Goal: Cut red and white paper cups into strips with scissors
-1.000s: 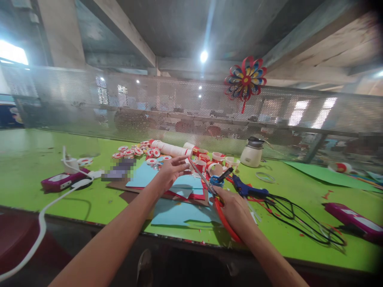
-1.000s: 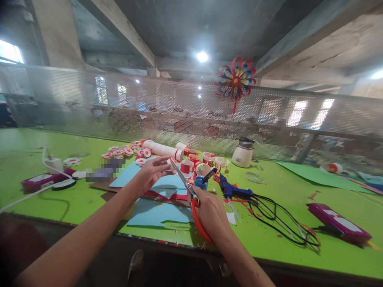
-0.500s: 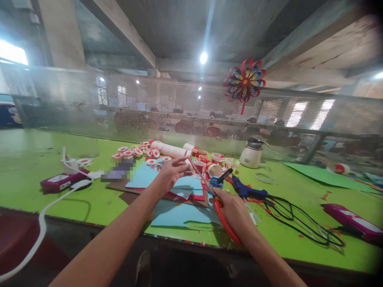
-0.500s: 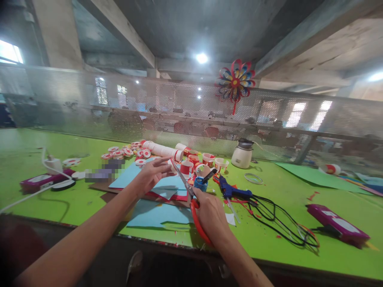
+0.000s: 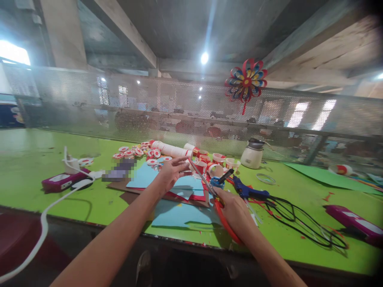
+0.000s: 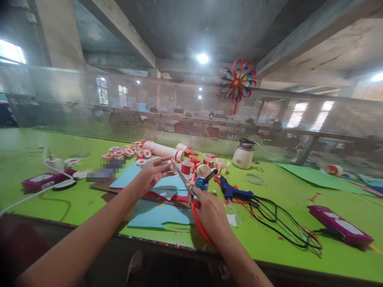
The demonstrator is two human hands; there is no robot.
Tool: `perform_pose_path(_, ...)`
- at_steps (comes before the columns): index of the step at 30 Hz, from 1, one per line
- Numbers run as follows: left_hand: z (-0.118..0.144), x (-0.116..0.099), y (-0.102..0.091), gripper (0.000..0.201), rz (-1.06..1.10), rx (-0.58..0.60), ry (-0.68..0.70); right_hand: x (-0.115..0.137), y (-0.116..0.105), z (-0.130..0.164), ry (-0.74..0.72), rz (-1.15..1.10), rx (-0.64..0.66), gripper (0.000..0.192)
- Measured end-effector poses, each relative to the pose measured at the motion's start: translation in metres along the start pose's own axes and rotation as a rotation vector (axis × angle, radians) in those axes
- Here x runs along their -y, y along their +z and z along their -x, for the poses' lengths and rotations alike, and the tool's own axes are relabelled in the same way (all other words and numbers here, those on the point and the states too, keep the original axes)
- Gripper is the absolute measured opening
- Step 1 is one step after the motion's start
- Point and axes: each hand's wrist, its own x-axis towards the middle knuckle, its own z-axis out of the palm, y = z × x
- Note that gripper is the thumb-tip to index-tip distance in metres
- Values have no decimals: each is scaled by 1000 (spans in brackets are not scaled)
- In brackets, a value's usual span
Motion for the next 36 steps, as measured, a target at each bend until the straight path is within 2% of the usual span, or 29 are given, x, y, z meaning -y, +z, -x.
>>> perform_pose_path(9,-1,1,0,34,-6,17,-20,0,-2,1,12,16,-9,36)
perform_pose_path(17,0,-2,2,40,0,-6,-13,-1,1,1,15,22,-10,33)
perform_pose_path(21,0,-2,2,37,-14,-35,22,0,0,0,-12,11,-4,38)
perform_pose_path(36,7,0,10,33,-81,34,94,5,-2,1,15,49,-32,36)
